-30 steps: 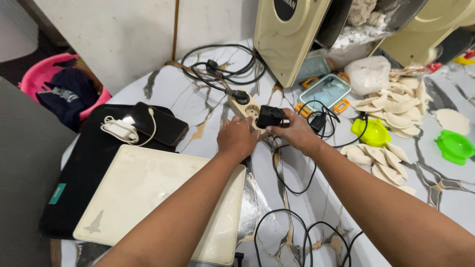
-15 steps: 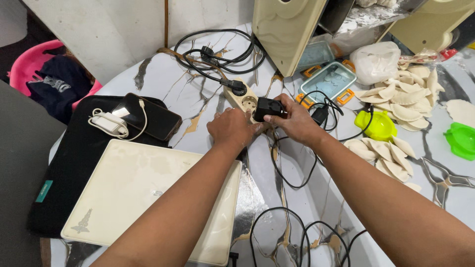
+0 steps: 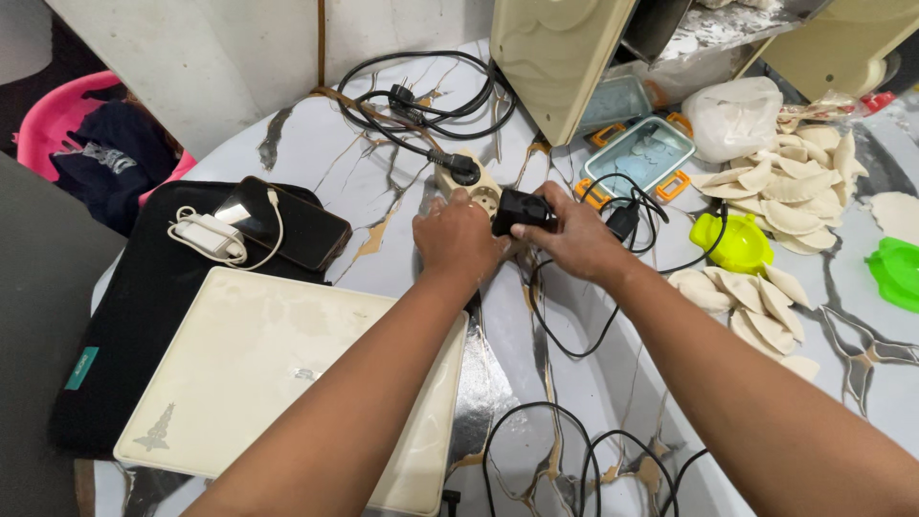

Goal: The person connects a laptop and a smartphone to chargers on a table, then plugs the power strip into a wall socket. They also plug in a small fan in another room and later unplug it. Finally, they pack the laptop and phone into a laptop bag.

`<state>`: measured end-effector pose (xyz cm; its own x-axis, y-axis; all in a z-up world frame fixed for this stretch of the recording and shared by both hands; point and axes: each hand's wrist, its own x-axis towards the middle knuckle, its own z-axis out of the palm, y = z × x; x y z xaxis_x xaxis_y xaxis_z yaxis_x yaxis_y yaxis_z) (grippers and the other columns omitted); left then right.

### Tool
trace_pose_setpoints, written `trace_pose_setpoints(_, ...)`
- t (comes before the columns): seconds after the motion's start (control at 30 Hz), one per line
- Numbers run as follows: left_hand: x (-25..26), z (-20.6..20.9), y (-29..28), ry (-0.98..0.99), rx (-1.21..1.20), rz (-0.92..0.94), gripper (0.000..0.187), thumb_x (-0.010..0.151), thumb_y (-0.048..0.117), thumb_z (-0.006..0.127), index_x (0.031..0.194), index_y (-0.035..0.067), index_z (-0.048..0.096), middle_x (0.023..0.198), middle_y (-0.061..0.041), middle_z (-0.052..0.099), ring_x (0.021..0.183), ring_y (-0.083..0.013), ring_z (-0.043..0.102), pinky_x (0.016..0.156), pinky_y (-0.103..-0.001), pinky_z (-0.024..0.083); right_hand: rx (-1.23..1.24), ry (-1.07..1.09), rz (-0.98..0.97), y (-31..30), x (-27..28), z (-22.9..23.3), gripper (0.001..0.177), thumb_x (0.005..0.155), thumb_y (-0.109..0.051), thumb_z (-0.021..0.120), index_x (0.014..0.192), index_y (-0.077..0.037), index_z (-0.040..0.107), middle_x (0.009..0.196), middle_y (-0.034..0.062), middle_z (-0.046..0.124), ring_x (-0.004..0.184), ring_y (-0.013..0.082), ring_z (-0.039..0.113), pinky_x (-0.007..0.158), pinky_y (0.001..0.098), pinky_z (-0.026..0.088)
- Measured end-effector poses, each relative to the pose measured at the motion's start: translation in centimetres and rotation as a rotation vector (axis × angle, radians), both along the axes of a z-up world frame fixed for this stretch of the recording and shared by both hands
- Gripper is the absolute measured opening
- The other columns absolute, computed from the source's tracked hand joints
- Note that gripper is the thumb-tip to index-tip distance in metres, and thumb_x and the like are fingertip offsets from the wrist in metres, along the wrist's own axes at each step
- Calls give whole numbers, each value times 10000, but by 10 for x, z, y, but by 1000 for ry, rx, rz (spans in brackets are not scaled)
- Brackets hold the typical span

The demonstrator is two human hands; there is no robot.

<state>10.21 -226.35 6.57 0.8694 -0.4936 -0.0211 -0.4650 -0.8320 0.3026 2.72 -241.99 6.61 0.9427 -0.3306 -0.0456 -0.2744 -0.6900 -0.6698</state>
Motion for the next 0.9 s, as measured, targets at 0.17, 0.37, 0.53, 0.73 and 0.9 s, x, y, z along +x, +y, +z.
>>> trace_pose_setpoints(0.17, 0, -10, 7, -35, -6, -43, 559, 805, 499, 825, 1152, 74, 718, 1247, -63, 675, 1243, -289, 595, 963, -489, 483, -56, -76, 45, 11, -7, -3, 416, 849, -325, 777, 1102, -84, 552, 880, 131, 693, 802, 247, 650, 744, 391, 507)
trace_pose_setpoints(0.37, 1, -6, 5, -43, 38, -61, 567, 783, 538, 824, 1119, 92, 727, 1268, -29, 656, 1282, -285, 548, 993, -537, 420, -14, -10, 66, -5, 2, 0, 384, 839, -312, 797, 1049, -79, 575, 821, 104, 650, 756, 219, 594, 699, 377, 489)
trace_pose_setpoints(0.53, 1, 0, 5, -52, 51, -86, 510, 784, 526, 818, 1082, 116, 754, 1292, -8, 646, 1291, -278, 540, 986, -528, 404, 56, -57, 72, -8, 0, -3, 395, 834, -285, 821, 1026, -52, 567, 824, 77, 594, 755, 188, 539, 681, 360, 478)
trace_pose_setpoints(0.73, 1, 3, 6, -46, 80, -96, 470, 800, 493, 824, 1091, 131, 755, 1286, 3, 651, 1275, -262, 552, 994, -526, 403, -136, -84, 73, 16, -2, 9, 413, 835, -238, 774, 1169, -77, 590, 1002, 155, 721, 942, 297, 700, 850, 404, 532)
trace_pose_setpoints(0.9, 3, 5, 3, 6, 111, -75, 476, 801, 497, 822, 1116, 148, 746, 1284, 13, 657, 1279, -243, 556, 1004, -516, 407, -253, 30, 125, 16, 10, 27, 475, 834, -294, 800, 1237, -119, 621, 1049, 173, 728, 998, 351, 701, 886, 426, 531)
